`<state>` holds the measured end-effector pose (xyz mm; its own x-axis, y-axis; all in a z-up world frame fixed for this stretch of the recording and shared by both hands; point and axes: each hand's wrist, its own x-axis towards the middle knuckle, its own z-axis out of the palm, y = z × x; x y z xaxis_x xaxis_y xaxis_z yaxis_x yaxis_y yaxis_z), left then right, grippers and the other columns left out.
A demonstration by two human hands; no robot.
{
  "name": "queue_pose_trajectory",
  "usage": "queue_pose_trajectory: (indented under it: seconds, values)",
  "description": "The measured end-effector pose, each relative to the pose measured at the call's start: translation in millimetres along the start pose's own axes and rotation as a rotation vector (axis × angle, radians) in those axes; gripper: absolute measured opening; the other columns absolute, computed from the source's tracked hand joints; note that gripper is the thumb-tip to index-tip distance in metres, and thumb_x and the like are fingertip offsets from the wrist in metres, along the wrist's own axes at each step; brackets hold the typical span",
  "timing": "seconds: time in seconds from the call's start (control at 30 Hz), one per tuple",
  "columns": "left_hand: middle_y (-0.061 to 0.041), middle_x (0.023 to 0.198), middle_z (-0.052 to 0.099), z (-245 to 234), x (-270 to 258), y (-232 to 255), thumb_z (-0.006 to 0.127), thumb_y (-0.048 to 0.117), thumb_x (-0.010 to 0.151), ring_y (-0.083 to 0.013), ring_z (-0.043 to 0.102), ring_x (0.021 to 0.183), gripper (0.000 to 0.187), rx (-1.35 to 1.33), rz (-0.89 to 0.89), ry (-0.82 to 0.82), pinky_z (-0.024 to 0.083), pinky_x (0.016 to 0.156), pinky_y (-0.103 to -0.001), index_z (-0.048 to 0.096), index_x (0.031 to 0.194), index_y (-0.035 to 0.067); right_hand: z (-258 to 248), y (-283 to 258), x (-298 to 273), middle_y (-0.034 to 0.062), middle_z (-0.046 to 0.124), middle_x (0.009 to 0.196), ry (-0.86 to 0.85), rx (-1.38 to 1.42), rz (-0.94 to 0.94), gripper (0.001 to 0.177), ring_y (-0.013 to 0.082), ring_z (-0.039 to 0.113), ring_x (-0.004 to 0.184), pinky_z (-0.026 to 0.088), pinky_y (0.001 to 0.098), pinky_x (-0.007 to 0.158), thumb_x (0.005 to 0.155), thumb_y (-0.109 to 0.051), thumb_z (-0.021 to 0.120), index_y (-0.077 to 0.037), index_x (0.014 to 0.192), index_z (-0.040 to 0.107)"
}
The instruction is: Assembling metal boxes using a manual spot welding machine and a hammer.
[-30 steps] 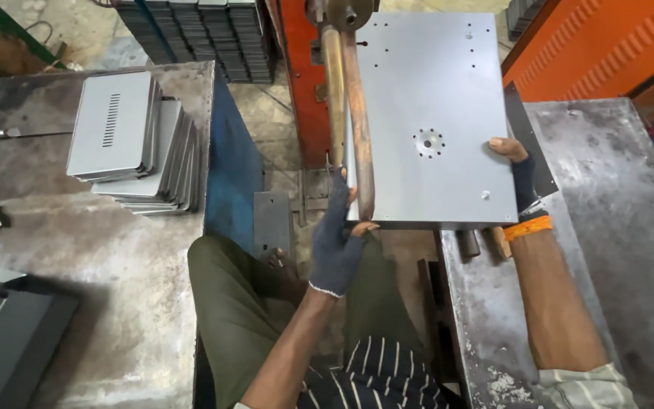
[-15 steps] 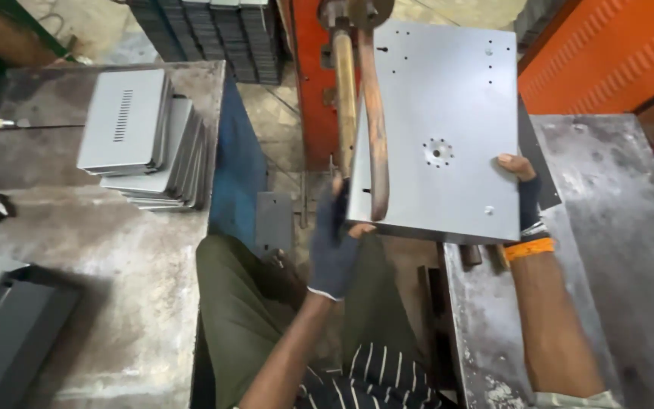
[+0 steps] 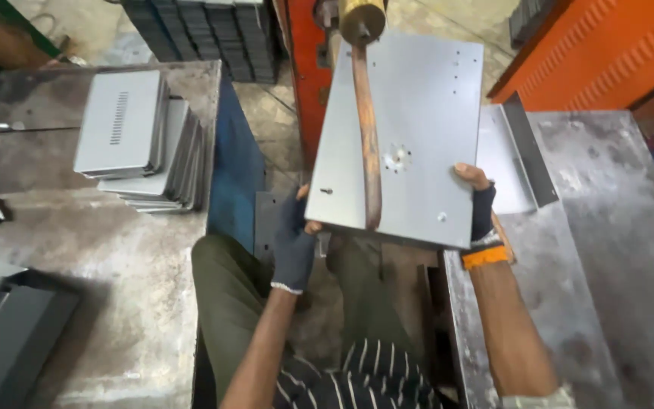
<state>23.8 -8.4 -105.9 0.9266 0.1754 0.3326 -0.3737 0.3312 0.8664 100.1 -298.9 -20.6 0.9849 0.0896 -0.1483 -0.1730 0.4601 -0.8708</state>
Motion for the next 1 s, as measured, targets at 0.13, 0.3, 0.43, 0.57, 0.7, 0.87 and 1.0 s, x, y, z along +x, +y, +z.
queue_pose_trajectory:
  seconds: [0.13, 0.3, 0.43, 0.57, 0.7, 0.87, 1.0]
  values:
    - [-0.01, 0.148, 0.057, -24, 5, -17, 0.074, 0.029, 0.098, -0.0203, 0.054, 0.136, 0.066, 0.109, 0.0, 0.05, 0.044, 0.114, -0.035, 0.048, 0.15, 0.0, -10, 7, 14, 0.019, 0.074, 0.107, -0.104, 0.157, 0.118, 0.064, 0.028, 0.075, 0.09, 0.061, 0.0375, 0.084, 0.077, -0.035, 0.066, 0.007, 0.127, 0.061]
    - [-0.009, 0.141, 0.06, -43, 7, -17, 0.07, 0.03, 0.101, -0.0208, 0.056, 0.131, 0.06, 0.203, 0.075, 0.076, 0.045, 0.111, -0.035, 0.053, 0.149, -0.002, 12, 20, 8, 0.0156, 0.072, 0.107, -0.009, 0.137, -0.008, 0.061, 0.0245, 0.072, 0.09, 0.06, 0.0364, 0.084, 0.084, -0.033, 0.067, 0.007, 0.129, 0.061]
    - [-0.008, 0.144, 0.058, -41, 14, -6, 0.068, 0.03, 0.101, -0.0201, 0.054, 0.133, 0.06, 0.249, 0.123, 0.12, 0.043, 0.112, -0.035, 0.049, 0.15, -0.002, 38, -1, 9, 0.0168, 0.073, 0.104, -0.136, 0.202, 0.125, 0.06, 0.0254, 0.073, 0.087, 0.06, 0.0352, 0.081, 0.081, -0.034, 0.066, 0.007, 0.125, 0.063]
    - [-0.008, 0.134, 0.063, -49, 17, 10, 0.067, 0.03, 0.103, -0.0165, 0.058, 0.119, 0.054, 0.234, 0.026, 0.207, 0.046, 0.101, -0.032, 0.055, 0.146, -0.002, 51, 8, 1, 0.0137, 0.071, 0.106, -0.056, 0.125, 0.018, 0.061, 0.0238, 0.071, 0.093, 0.06, 0.0348, 0.082, 0.079, -0.034, 0.067, 0.001, 0.128, 0.061]
    - [-0.004, 0.11, 0.063, -90, 9, -21, 0.067, 0.031, 0.104, -0.0114, 0.056, 0.096, 0.047, 0.369, 0.004, 0.238, 0.047, 0.083, -0.028, 0.06, 0.134, -0.003, 58, 17, 13, 0.0155, 0.07, 0.108, -0.106, 0.087, 0.075, 0.063, 0.0261, 0.071, 0.096, 0.06, 0.0364, 0.083, 0.077, -0.037, 0.069, -0.002, 0.127, 0.06]
    - [0.003, 0.09, 0.059, -92, 21, 5, 0.064, 0.034, 0.105, -0.0064, 0.047, 0.075, 0.04, 0.369, -0.041, 0.291, 0.04, 0.063, -0.026, 0.065, 0.12, -0.002, 33, 84, 48, 0.014, 0.067, 0.108, 0.002, 0.142, 0.05, 0.057, 0.0253, 0.066, 0.095, 0.058, 0.037, 0.083, 0.083, -0.035, 0.072, 0.001, 0.126, 0.059]
    - [0.004, 0.087, 0.058, -110, 24, -7, 0.064, 0.031, 0.105, -0.0052, 0.044, 0.074, 0.035, 0.367, -0.035, 0.283, 0.037, 0.061, -0.025, 0.066, 0.118, -0.001, 61, 70, 50, 0.0137, 0.066, 0.108, -0.023, 0.192, 0.02, 0.055, 0.0251, 0.066, 0.093, 0.057, 0.037, 0.083, 0.084, -0.033, 0.071, 0.003, 0.124, 0.06]
